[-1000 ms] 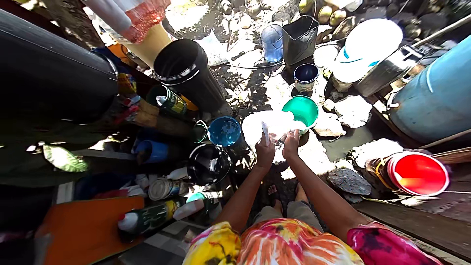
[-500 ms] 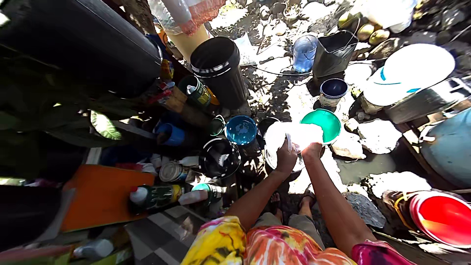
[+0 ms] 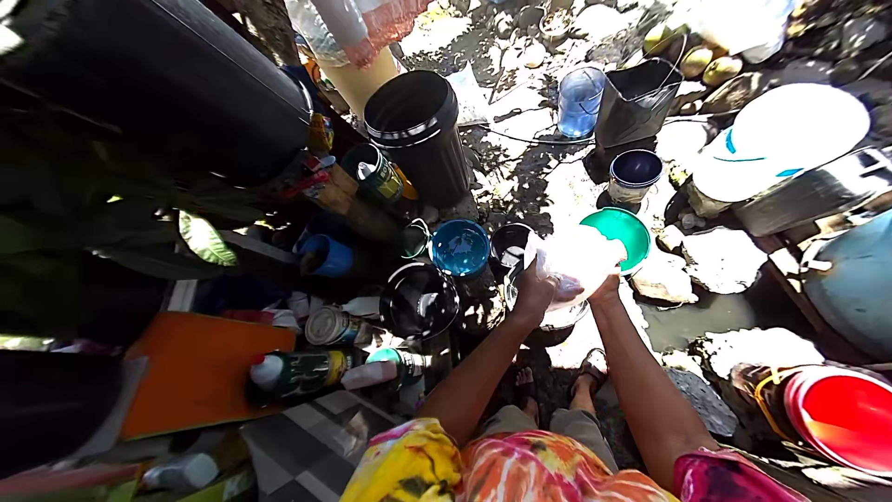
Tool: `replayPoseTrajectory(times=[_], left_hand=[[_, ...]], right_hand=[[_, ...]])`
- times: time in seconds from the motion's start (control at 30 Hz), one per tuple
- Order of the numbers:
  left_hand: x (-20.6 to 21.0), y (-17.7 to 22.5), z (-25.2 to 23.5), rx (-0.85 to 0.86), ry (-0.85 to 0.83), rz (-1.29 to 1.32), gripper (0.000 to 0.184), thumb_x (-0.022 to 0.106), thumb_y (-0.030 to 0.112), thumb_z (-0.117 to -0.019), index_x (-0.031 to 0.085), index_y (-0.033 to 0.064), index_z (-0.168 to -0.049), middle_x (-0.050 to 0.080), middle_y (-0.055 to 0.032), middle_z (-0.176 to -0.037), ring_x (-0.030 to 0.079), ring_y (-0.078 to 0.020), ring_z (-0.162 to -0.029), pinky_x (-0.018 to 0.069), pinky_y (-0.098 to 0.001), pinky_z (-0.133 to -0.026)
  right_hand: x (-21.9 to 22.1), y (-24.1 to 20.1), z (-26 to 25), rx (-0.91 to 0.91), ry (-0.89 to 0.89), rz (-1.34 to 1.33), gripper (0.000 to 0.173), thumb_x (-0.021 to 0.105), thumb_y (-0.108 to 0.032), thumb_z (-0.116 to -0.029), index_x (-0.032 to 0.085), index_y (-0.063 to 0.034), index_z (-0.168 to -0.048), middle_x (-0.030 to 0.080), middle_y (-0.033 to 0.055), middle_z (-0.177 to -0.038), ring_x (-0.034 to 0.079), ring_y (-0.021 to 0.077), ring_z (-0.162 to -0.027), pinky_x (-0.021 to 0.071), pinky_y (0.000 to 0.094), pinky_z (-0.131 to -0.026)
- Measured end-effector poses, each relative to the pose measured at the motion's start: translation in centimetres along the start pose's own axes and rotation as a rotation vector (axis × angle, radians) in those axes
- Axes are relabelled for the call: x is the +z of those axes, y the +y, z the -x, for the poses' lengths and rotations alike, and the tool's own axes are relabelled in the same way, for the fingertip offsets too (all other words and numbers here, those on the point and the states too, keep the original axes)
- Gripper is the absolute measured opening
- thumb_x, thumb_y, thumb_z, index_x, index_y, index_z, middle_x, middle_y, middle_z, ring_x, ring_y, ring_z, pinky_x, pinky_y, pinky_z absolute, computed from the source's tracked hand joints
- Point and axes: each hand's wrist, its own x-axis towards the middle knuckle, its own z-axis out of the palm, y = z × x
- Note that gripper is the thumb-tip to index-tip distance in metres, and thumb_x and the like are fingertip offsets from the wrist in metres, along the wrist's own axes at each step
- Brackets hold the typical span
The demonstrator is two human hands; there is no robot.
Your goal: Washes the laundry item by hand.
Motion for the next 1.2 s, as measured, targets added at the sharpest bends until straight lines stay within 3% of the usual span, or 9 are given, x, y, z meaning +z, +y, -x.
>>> replayPoseTrajectory(times=[0.07, 0.27, 0.37, 0.47, 0.57, 0.7, 0.93, 1.13, 1.2], left_hand=[[0.0, 0.1, 0.4, 0.038, -0.002, -0.008, 0.038, 0.059, -0.005, -0.0966, 0.053, -0.0075, -0.134, 0.066, -0.021, -0.115, 0.068, -0.02, -0.1, 0.0572, -0.0359, -0.091], [1.5, -1.5, -1.2, 0.344, 0.135, -0.202, 0.046, 0.054, 0.003, -0.1016, 0.046, -0.0133, -0.144, 0.064, -0.0303, -0.126, 0.065, -0.0313, -0.117, 0.0497, -0.0449, -0.105], [1.1, -1.3, -2.0, 0.315, 0.132, -0.188, 0.058, 0.053, 0.001, -0.1008, 0.031, -0.0099, -0.153, 0.058, -0.0306, -0.135, 0.06, -0.0328, -0.124, 0.0472, -0.0451, -0.108], [1.4, -1.7, -2.0, 0.203, 0.092, -0.033, 0.07, 0.054, -0.003, -0.0987, 0.019, -0.0022, -0.16, 0.045, -0.0279, -0.151, 0.053, -0.0318, -0.134, 0.0458, -0.0458, -0.111], [1.5, -1.7, -2.0, 0.134, 0.093, 0.093, 0.064, 0.052, 0.005, -0.1042, 0.021, 0.0035, -0.16, 0.047, -0.0247, -0.149, 0.057, -0.0296, -0.128, 0.0505, -0.0458, -0.105], [0.9, -2.0, -2.9, 0.1, 0.053, 0.076, 0.05, 0.043, 0.022, -0.111, 0.031, 0.0062, -0.157, 0.053, -0.0192, -0.142, 0.057, -0.0233, -0.121, 0.0489, -0.0426, -0.102], [1.0, -3.0, -2.1, 0.05, -0.036, -0.018, 0.045, 0.042, 0.022, -0.1118, 0.04, 0.0016, -0.152, 0.058, -0.0216, -0.137, 0.061, -0.0236, -0.115, 0.0515, -0.0413, -0.098], [1.1, -1.5, -2.2, -0.146, 0.051, 0.363, 0.046, 0.025, 0.048, -0.1116, 0.052, 0.0136, -0.129, 0.06, -0.0031, -0.094, 0.06, -0.012, -0.082, 0.0531, -0.0306, -0.074], [1.4, -1.4, -1.7, -0.199, -0.006, 0.39, 0.057, 0.022, 0.055, -0.1096, 0.054, 0.0129, -0.131, 0.064, -0.0049, -0.108, 0.062, -0.0144, -0.098, 0.0533, -0.0335, -0.086]], right_hand=[[0.5, -1.0, 0.4, -0.033, -0.04, 0.009, 0.039, 0.031, -0.022, -0.1114, 0.053, 0.0003, -0.135, 0.065, 0.0156, -0.117, 0.063, 0.019, -0.104, 0.0536, 0.0402, -0.093], [6.5, 1.4, 4.0, 0.119, 0.248, -0.103, 0.044, 0.022, -0.03, -0.1134, 0.049, -0.0035, -0.135, 0.06, 0.0114, -0.119, 0.061, 0.0175, -0.108, 0.0527, 0.0377, -0.093], [6.5, 2.7, 5.1, -0.041, 0.275, 0.306, 0.035, 0.034, -0.016, -0.1118, 0.057, 0.0071, -0.124, 0.062, 0.0146, -0.106, 0.061, 0.0151, -0.096, 0.0513, 0.0313, -0.089], [4.5, 2.8, 3.8, -0.2, 0.215, 0.469, 0.044, 0.036, -0.016, -0.1096, 0.045, 0.0099, -0.143, 0.054, 0.0257, -0.14, 0.055, 0.0233, -0.128, 0.0431, 0.0368, -0.111], [3.0, 3.0, 3.2, -0.482, 0.061, 0.699, 0.047, 0.038, -0.014, -0.1046, 0.049, 0.0124, -0.142, 0.043, 0.0287, -0.154, 0.036, 0.0317, -0.149, 0.0271, 0.0415, -0.124], [1.9, 3.7, 4.5, -0.855, -0.296, 1.036, 0.055, 0.033, -0.031, -0.1091, 0.064, 0.0079, -0.132, 0.059, 0.0238, -0.143, 0.045, 0.0398, -0.144, 0.0197, 0.0598, -0.124], [2.1, 1.3, 4.1, -0.708, -0.284, 1.263, 0.048, 0.038, -0.023, -0.1056, 0.068, 0.0125, -0.121, 0.065, 0.0298, -0.13, 0.058, 0.0455, -0.131, 0.0314, 0.0603, -0.119], [0.7, 3.5, 6.0, -1.055, -0.354, 1.162, 0.039, 0.045, -0.017, -0.1026, 0.073, 0.0072, -0.115, 0.071, 0.0237, -0.124, 0.066, 0.0397, -0.121, 0.047, 0.0568, -0.109], [1.6, 2.2, 4.9, -0.983, -0.382, 1.259, 0.042, 0.043, -0.019, -0.1034, 0.069, 0.0068, -0.126, 0.067, 0.0218, -0.134, 0.064, 0.0377, -0.127, 0.0473, 0.0558, -0.109]])
